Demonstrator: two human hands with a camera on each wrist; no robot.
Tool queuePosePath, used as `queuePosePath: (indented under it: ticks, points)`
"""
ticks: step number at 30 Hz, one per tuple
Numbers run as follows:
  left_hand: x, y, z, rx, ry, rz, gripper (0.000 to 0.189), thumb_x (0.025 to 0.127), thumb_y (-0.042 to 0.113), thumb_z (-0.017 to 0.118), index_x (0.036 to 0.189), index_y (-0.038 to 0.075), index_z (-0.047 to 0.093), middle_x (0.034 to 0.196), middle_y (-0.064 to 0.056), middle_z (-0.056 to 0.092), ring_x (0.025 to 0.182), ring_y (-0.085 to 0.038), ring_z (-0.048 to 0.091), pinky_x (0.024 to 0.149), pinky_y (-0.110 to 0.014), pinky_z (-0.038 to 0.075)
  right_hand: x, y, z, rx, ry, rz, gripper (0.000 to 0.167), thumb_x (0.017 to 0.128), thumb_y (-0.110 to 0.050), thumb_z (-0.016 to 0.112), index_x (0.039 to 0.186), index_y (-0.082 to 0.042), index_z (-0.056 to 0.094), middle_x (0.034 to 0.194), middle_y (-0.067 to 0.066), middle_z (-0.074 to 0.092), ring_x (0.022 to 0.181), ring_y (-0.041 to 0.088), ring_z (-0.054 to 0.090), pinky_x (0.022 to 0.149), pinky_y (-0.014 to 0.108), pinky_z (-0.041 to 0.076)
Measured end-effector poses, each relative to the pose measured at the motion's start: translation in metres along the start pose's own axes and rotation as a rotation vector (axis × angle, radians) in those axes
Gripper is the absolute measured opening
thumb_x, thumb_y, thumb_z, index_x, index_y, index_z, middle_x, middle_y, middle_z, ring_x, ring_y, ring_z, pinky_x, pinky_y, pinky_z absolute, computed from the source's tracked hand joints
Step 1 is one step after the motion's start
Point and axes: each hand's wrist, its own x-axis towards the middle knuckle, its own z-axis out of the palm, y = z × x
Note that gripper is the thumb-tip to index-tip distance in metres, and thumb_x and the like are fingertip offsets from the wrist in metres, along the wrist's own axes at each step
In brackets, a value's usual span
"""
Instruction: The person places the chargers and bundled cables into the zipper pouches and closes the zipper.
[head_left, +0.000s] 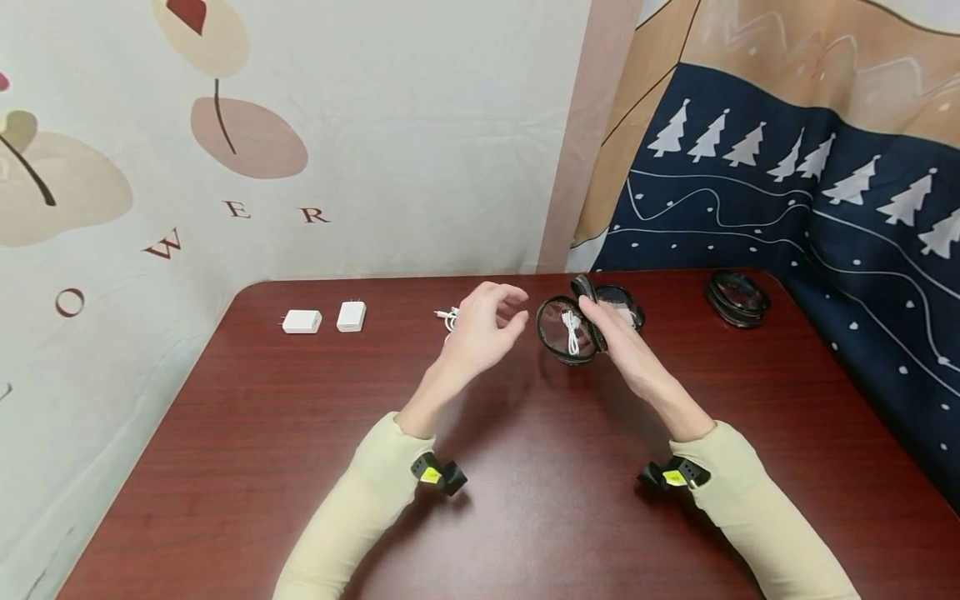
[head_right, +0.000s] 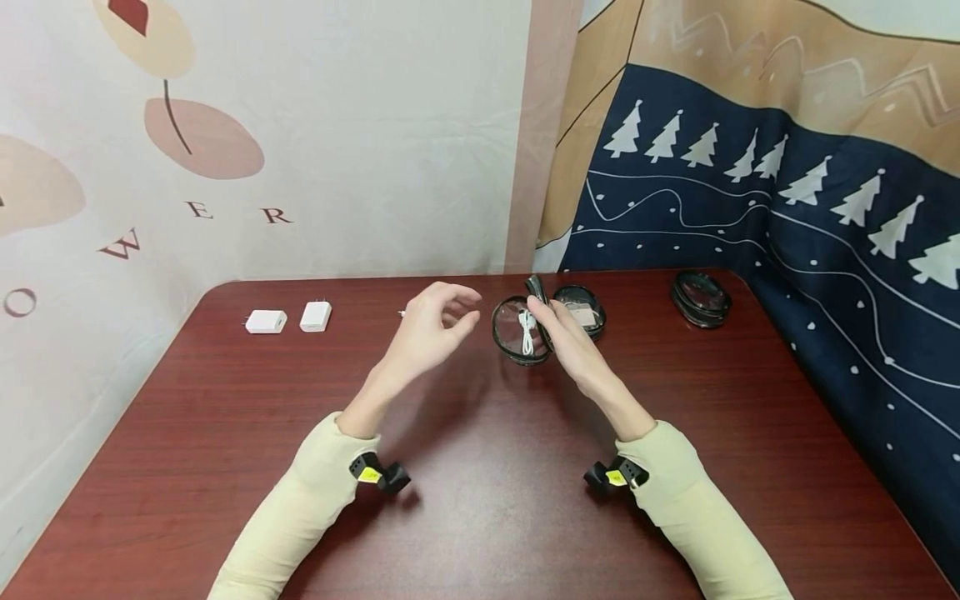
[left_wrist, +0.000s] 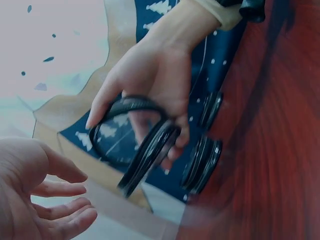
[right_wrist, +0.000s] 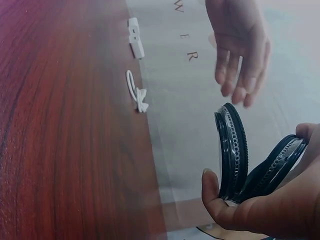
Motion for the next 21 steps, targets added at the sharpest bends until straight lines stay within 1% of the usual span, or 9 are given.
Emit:
queuePosePath:
  ticks: [3,7,10,16,21]
  points:
    - [-0.001,-0.010,-0.010,0.031,0.020,-0.033,0.023,0.091,0.005,0.068,0.114,-0.002,0.069,0.110,-0.017,0.064,0.092,-0.026,0.068,0.082,-0.034,0.057,0.000,0.000,-0.002,-0.015,0.006,-0.010,0.070,0.105,-0.051,0.037,0.153,0.000,0.032,0.151,0.019,0.033,0.135,0.029,0.029,0.112,0.051,0.025]
    - [-0.006,-0.025,-0.023,0.075,0.047,-0.082,0.025,0.091,0.007,0.068,0.115,0.000,0.069,0.113,-0.016,0.062,0.093,-0.028,0.067,0.084,-0.039,0.056,-0.001,-0.001,-0.005,-0.041,-0.003,-0.005,0.076,0.105,-0.053,0.036,0.159,-0.002,0.022,0.163,0.017,0.020,0.146,0.029,0.020,0.118,0.055,0.021]
    - [-0.011,-0.038,-0.031,0.108,0.054,-0.119,0.027,0.090,0.008,0.069,0.116,0.001,0.069,0.114,-0.018,0.060,0.096,-0.032,0.068,0.087,-0.041,0.054,-0.001,-0.001,-0.006,-0.045,-0.004,0.002,0.078,0.105,-0.054,0.036,0.160,-0.003,0.015,0.166,0.016,0.012,0.149,0.029,0.015,0.119,0.056,0.018]
    - [-0.019,-0.067,-0.048,0.176,0.058,-0.175,0.034,0.088,0.009,0.071,0.120,-0.002,0.067,0.118,-0.023,0.058,0.100,-0.039,0.065,0.092,-0.045,0.051,0.000,-0.002,-0.009,-0.036,0.000,0.001,0.078,0.105,-0.053,0.036,0.160,-0.002,0.013,0.166,0.016,0.012,0.149,0.028,0.016,0.119,0.054,0.017]
    - [-0.024,-0.093,-0.068,0.253,0.050,-0.233,0.042,0.088,0.013,0.071,0.126,-0.002,0.063,0.126,-0.024,0.054,0.111,-0.040,0.058,0.098,-0.050,0.044,-0.001,-0.002,-0.012,-0.033,-0.007,0.000,0.078,0.104,-0.054,0.036,0.161,-0.004,0.014,0.166,0.015,0.011,0.149,0.028,0.016,0.119,0.055,0.016]
